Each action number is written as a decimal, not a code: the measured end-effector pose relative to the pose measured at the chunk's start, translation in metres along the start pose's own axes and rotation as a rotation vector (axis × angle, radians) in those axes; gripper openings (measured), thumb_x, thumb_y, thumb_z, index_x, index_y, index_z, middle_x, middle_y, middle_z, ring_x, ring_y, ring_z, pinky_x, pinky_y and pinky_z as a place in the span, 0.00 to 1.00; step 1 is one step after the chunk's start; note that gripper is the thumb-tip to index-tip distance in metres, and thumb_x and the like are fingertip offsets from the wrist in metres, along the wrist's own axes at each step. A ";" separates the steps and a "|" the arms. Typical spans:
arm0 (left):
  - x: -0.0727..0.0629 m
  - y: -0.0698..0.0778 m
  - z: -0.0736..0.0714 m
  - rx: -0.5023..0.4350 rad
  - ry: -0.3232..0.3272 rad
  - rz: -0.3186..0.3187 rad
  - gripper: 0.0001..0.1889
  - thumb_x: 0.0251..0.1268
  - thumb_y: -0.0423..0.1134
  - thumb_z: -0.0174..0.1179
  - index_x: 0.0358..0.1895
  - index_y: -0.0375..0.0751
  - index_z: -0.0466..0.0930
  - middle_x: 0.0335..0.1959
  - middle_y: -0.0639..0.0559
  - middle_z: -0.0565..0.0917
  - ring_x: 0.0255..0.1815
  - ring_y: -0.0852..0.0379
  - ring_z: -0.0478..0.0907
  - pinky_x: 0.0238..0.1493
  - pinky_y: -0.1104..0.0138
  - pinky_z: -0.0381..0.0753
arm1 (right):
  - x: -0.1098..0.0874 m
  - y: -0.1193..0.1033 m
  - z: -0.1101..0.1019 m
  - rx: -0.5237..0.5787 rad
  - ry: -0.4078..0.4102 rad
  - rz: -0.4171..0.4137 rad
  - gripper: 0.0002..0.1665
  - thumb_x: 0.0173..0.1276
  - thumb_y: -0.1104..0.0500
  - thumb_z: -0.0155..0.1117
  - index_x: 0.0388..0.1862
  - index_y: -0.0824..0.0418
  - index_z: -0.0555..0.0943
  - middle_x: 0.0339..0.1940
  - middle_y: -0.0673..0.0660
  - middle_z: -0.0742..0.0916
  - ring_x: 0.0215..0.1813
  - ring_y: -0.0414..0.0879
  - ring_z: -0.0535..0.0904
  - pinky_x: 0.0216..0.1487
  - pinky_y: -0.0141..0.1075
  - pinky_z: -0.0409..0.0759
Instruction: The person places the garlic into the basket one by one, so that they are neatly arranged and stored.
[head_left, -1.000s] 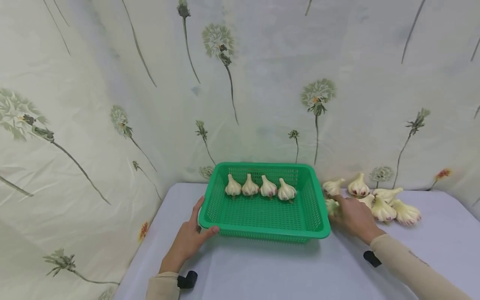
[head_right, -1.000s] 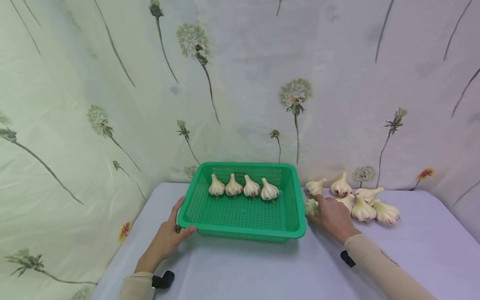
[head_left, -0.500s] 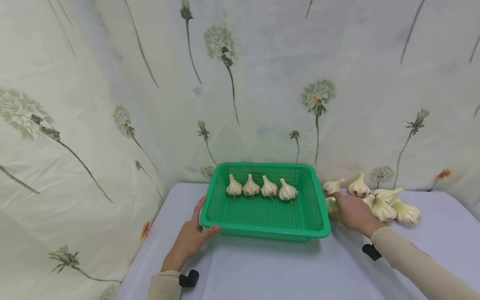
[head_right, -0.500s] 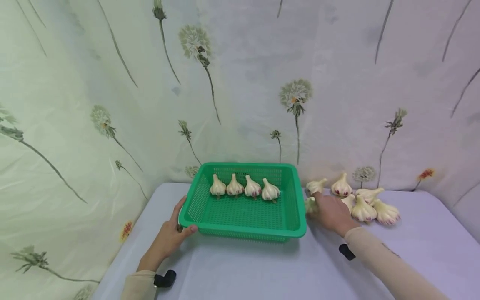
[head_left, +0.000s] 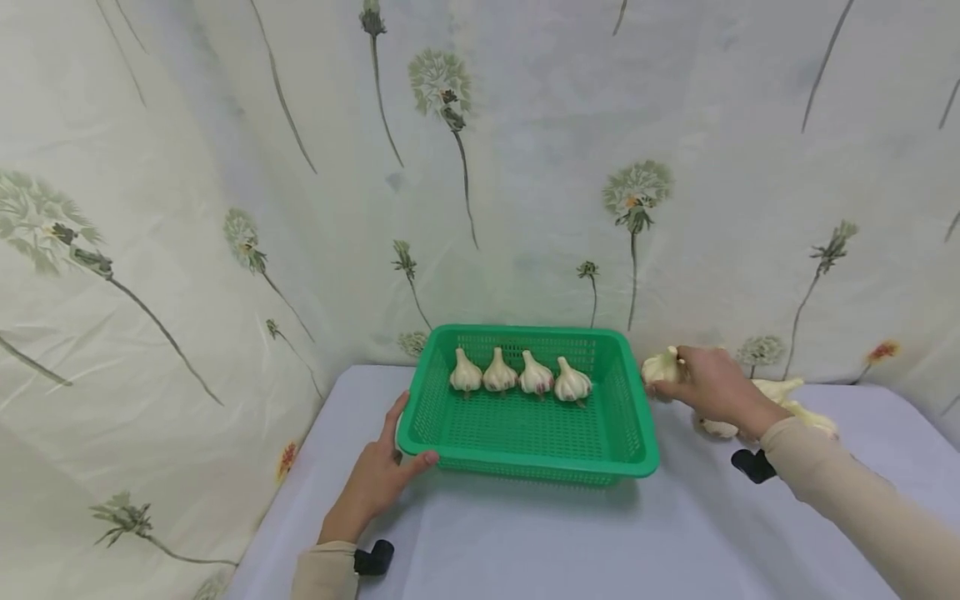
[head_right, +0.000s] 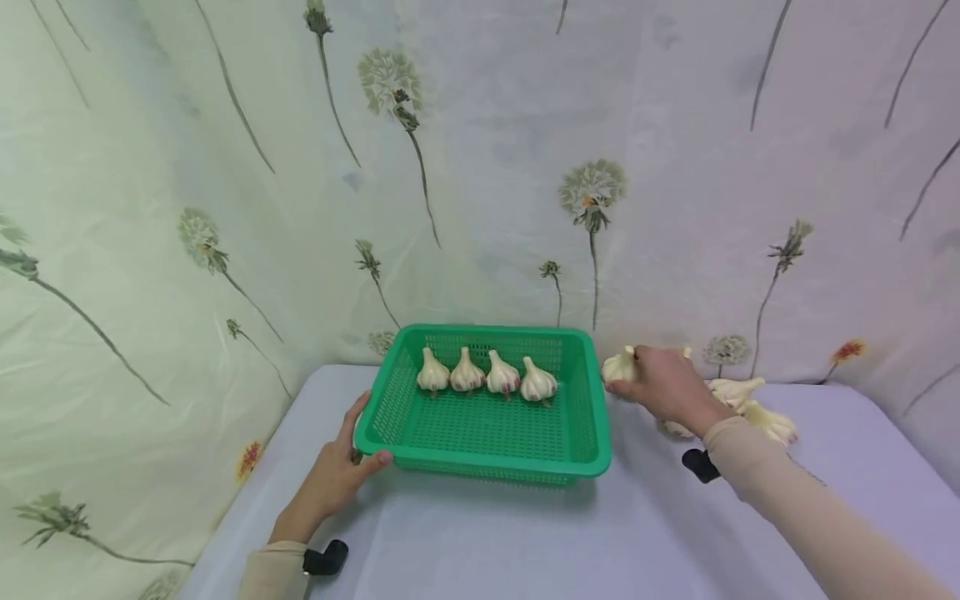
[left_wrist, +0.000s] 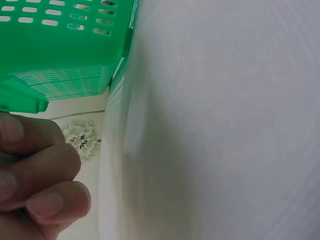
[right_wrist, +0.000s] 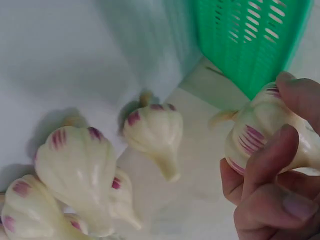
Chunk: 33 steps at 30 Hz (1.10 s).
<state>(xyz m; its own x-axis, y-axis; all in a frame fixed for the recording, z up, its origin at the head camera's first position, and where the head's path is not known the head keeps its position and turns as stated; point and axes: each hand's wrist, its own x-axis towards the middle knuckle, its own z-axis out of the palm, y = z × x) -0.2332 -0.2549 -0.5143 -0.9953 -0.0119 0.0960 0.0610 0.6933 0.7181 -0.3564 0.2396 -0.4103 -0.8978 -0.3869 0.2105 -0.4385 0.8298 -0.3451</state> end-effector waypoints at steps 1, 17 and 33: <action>0.000 0.000 -0.001 0.000 0.000 0.001 0.54 0.65 0.66 0.69 0.85 0.81 0.39 0.17 0.58 0.60 0.20 0.59 0.58 0.23 0.64 0.63 | 0.002 -0.002 -0.002 0.000 0.007 0.003 0.28 0.70 0.47 0.75 0.45 0.73 0.81 0.21 0.52 0.77 0.23 0.45 0.70 0.26 0.39 0.67; -0.001 0.002 -0.003 -0.015 -0.003 0.002 0.54 0.64 0.66 0.69 0.86 0.78 0.40 0.16 0.59 0.59 0.20 0.60 0.56 0.21 0.66 0.60 | 0.027 -0.031 -0.023 0.109 -0.029 0.055 0.53 0.71 0.32 0.70 0.74 0.74 0.73 0.57 0.76 0.86 0.54 0.68 0.86 0.44 0.53 0.85; 0.000 -0.002 -0.001 -0.022 0.007 0.015 0.54 0.63 0.67 0.70 0.85 0.83 0.39 0.15 0.60 0.59 0.19 0.61 0.56 0.20 0.66 0.61 | 0.047 -0.070 -0.004 0.333 0.017 0.058 0.44 0.59 0.39 0.84 0.66 0.63 0.83 0.61 0.71 0.86 0.57 0.64 0.87 0.42 0.47 0.87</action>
<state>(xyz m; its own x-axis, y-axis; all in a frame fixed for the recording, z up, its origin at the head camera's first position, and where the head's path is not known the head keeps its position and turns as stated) -0.2330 -0.2573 -0.5153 -0.9937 -0.0067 0.1115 0.0775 0.6774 0.7315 -0.3680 0.1645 -0.3727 -0.9222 -0.3334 0.1961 -0.3784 0.6724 -0.6361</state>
